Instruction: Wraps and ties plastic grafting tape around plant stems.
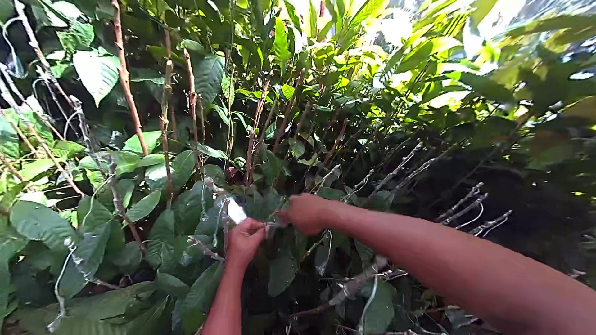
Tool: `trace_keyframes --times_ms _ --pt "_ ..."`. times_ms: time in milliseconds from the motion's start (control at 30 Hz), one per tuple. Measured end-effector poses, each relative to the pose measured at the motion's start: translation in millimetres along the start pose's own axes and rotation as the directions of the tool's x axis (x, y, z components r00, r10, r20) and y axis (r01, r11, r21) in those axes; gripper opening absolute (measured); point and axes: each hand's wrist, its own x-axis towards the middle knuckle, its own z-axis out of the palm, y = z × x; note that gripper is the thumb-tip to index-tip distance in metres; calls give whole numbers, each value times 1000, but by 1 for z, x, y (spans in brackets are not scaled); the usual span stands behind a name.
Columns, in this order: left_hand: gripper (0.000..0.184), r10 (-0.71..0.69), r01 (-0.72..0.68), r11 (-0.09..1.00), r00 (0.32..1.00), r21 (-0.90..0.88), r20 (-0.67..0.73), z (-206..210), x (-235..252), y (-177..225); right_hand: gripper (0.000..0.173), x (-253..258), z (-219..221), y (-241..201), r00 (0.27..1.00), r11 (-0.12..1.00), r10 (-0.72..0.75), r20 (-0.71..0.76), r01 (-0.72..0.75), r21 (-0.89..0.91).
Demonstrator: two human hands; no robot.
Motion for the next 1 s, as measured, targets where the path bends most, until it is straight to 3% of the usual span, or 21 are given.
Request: trace_keyframes --times_ms 67,133,200,267,300,333,367,433,500,600,700,767,800,833,867,933,1000 --pt "7 -61 53 993 995 -106 -76 2 -3 3 26 -6 15 -1 999 1000 -13 46 12 21" --pt "8 -139 119 979 984 -163 -112 8 -1 10 24 -12 19 -7 999 997 6 -38 -3 71" --pt "6 -165 152 982 980 -112 -110 13 2 18 26 -24 17 -43 995 996 -44 -90 50 73" --pt "4 -58 60 997 998 39 -40 17 -3 21 28 -30 6 -71 985 975 -154 -79 165 151" --pt "12 28 -31 995 999 96 29 18 -7 17 27 -26 -4 -68 978 941 -189 -90 207 267" --pt "25 109 -124 980 988 154 107 16 -8 9 29 -19 -13 -52 978 885 -187 -95 210 416" --pt "26 134 -166 969 975 183 177 16 -7 2 34 -9 -17 -28 982 846 -164 -96 190 498" --pt "18 143 -180 958 974 223 176 12 -4 -3 33 6 -12 8 991 940 -51 -122 89 329" --pt "15 105 -116 972 992 202 64 8 0 1 28 1 2 5 991 996 29 -129 -18 84" --pt "12 -20 26 994 998 107 -57 10 1 17 25 -30 13 -21 996 998 8 -87 -2 61" --pt "13 -12 17 996 999 86 -50 19 2 23 36 -63 -2 -61 987 951 -142 -70 156 265" --pt "23 76 -92 978 993 188 88 27 0 13 27 -63 -22 -48 976 792 -127 -174 206 575" --pt "22 94 -133 958 982 256 161 29 1 6 28 -56 -27 -26 967 732 -82 -243 224 643" --pt "21 101 -158 946 974 284 204 29 -1 4 29 -50 -30 -4 957 784 -22 -289 196 589" --pt "20 106 -164 944 973 287 207 26 0 4 29 -48 -28 10 950 911 40 -310 92 402" --pt "19 72 -109 968 984 226 166 19 2 15 29 -53 -13 -4 958 995 89 -273 -75 61" --pt "16 20 -46 976 992 212 124 22 1 29 25 -63 -16 -38 977 987 33 -212 1 159"
